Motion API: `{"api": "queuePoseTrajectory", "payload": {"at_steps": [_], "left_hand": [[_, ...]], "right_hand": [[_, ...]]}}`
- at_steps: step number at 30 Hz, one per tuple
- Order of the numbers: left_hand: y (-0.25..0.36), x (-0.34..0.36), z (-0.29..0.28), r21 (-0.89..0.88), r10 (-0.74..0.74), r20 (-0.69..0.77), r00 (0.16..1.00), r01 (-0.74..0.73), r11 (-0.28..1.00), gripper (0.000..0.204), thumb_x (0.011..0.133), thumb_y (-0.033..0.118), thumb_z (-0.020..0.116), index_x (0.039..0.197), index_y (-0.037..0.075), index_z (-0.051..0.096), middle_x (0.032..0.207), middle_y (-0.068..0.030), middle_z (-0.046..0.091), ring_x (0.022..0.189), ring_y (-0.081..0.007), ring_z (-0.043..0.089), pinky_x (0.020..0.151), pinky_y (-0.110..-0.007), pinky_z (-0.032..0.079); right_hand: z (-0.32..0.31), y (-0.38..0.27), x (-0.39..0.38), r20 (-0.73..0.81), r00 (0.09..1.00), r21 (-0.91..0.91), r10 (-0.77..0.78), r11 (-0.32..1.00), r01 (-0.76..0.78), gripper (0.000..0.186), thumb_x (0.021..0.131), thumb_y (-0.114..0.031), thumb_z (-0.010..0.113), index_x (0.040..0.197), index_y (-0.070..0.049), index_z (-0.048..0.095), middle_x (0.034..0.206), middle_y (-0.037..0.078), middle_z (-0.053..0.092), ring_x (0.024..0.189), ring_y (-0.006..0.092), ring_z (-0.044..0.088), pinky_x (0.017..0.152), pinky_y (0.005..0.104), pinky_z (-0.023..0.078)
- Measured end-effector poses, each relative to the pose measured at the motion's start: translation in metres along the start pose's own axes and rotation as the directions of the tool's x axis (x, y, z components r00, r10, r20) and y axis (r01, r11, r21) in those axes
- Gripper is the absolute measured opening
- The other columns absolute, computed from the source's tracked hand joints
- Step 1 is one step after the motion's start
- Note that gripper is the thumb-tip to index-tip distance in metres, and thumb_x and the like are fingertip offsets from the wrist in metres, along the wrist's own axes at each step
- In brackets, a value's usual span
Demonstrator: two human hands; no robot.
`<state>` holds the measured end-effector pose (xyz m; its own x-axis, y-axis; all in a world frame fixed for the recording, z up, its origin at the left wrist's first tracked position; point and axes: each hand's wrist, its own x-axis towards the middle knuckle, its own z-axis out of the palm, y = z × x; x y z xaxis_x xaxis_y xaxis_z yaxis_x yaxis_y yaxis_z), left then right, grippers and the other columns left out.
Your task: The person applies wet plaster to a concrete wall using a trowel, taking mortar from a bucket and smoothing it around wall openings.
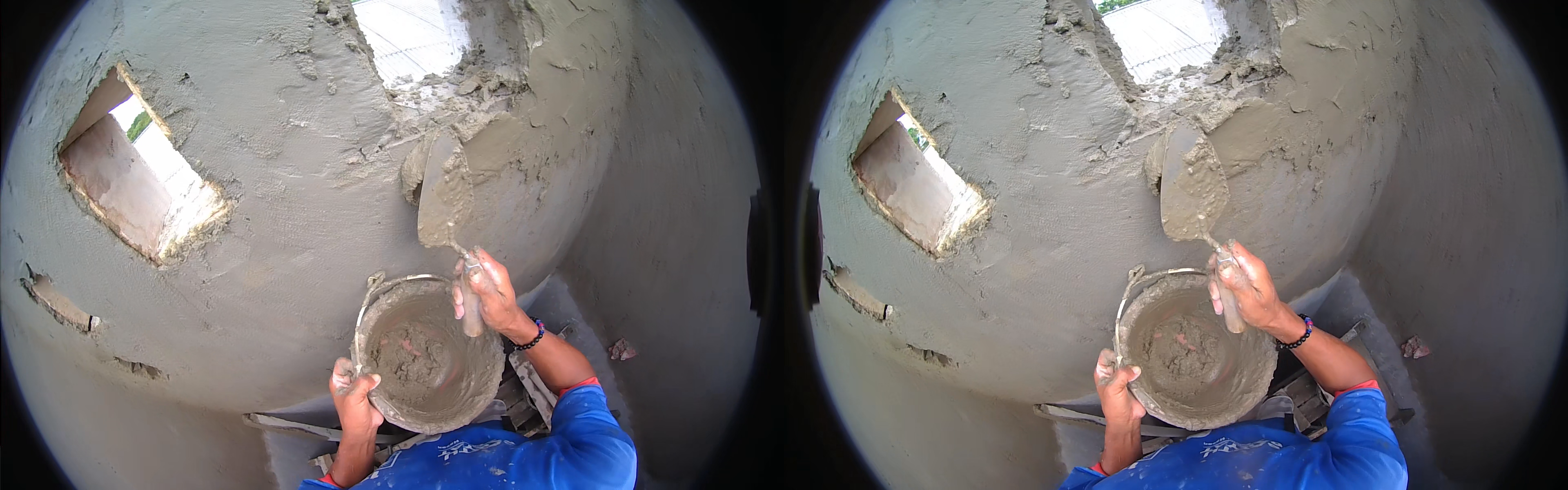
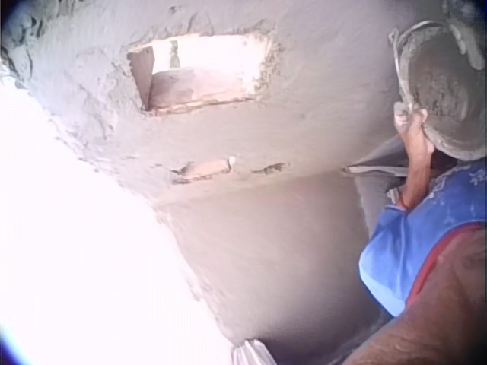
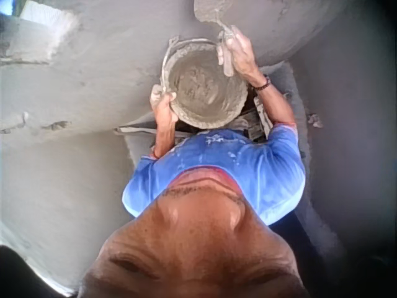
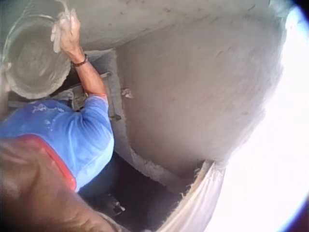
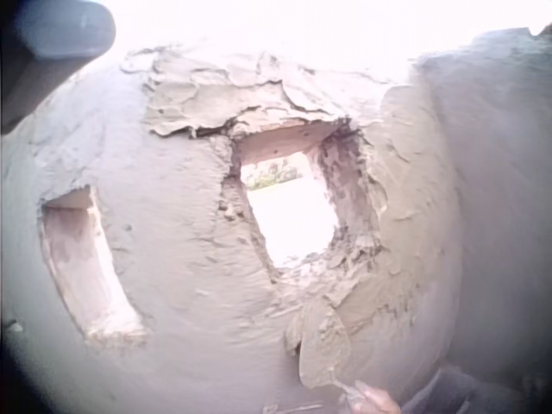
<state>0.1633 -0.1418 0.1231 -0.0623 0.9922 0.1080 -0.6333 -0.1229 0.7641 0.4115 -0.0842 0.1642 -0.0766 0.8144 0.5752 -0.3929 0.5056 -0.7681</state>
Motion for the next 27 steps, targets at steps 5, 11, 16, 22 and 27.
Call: {"api": "queuePoseTrajectory", "payload": {"at_steps": [5, 11, 16, 22, 27], "left_hand": [[-0.017, 0.004, -0.029, 0.119, 0.13, -0.038, 0.991, -0.125, 0.985, 0.028, 0.068, -0.016, 0.051, 0.085, 0.005, 0.048, 0.085, -0.0088, 0.061, 0.075, -0.016, 0.061, 0.07, -0.03, 0.05], [-0.026, 0.018, -0.04, 0.128, 0.134, -0.048, 0.99, -0.127, 0.984, 0.029, 0.066, -0.016, 0.051, 0.086, 0.006, 0.048, 0.084, -0.0082, 0.061, 0.075, -0.015, 0.06, 0.071, -0.029, 0.049], [-0.024, 0.018, -0.035, 0.136, 0.147, -0.05, 0.988, -0.139, 0.981, 0.03, 0.065, -0.015, 0.051, 0.086, 0.006, 0.049, 0.083, -0.0071, 0.06, 0.075, -0.0157, 0.059, 0.071, -0.03, 0.049], [-0.024, 0.022, -0.038, 0.148, 0.092, -0.061, 0.994, -0.082, 0.985, 0.028, 0.065, -0.015, 0.052, 0.084, 0.006, 0.049, 0.081, -0.0069, 0.06, 0.072, -0.0156, 0.058, 0.071, -0.03, 0.048], [-0.027, 0.021, -0.041, 0.155, 0.095, -0.078, 0.992, -0.082, 0.984, 0.027, 0.065, -0.014, 0.052, 0.081, 0.007, 0.048, 0.079, -0.0066, 0.059, 0.071, -0.0156, 0.058, 0.07, -0.03, 0.048]], "right_hand": [[0.056, 0.027, 0.043, -0.004, 0.982, -0.074, -0.187, 0.98, 0.186, 0.03, 0.1, -0.032, 0.047, 0.098, -0.002, 0.044, 0.067, 0.004, 0.052, 0.054, 0.0102, 0.052, 0.05, 0.0267, 0.045], [0.03, 0.033, 0.041, 0.113, 0.967, -0.47, -0.227, 0.845, 0.253, 0.026, 0.096, -0.023, 0.053, 0.091, 0.0, 0.042, 0.063, 0.017, 0.053, 0.055, 0.0348, 0.057, 0.053, 0.0423, 0.043], [-0.025, 0.006, 0.032, 0.082, 0.942, -0.845, -0.326, 0.478, 0.238, 0.026, 0.091, -0.021, 0.057, 0.085, 0.0, 0.043, 0.064, 0.021, 0.054, 0.06, 0.0428, 0.055, 0.056, 0.0459, 0.043], [-0.088, -0.054, 0.066, -0.066, 0.931, -0.889, -0.36, 0.445, 0.109, 0.033, 0.094, -0.031, 0.054, 0.084, -0.002, 0.044, 0.061, 0.016, 0.05, 0.053, 0.0344, 0.051, 0.052, 0.0403, 0.042], [-0.125, -0.062, 0.064, -0.288, 0.918, -0.766, -0.274, 0.642, -0.049, 0.033, 0.095, -0.035, 0.05, 0.083, -0.005, 0.045, 0.059, 0.007, 0.05, 0.046, 0.0178, 0.05, 0.046, 0.0323, 0.041]]}}
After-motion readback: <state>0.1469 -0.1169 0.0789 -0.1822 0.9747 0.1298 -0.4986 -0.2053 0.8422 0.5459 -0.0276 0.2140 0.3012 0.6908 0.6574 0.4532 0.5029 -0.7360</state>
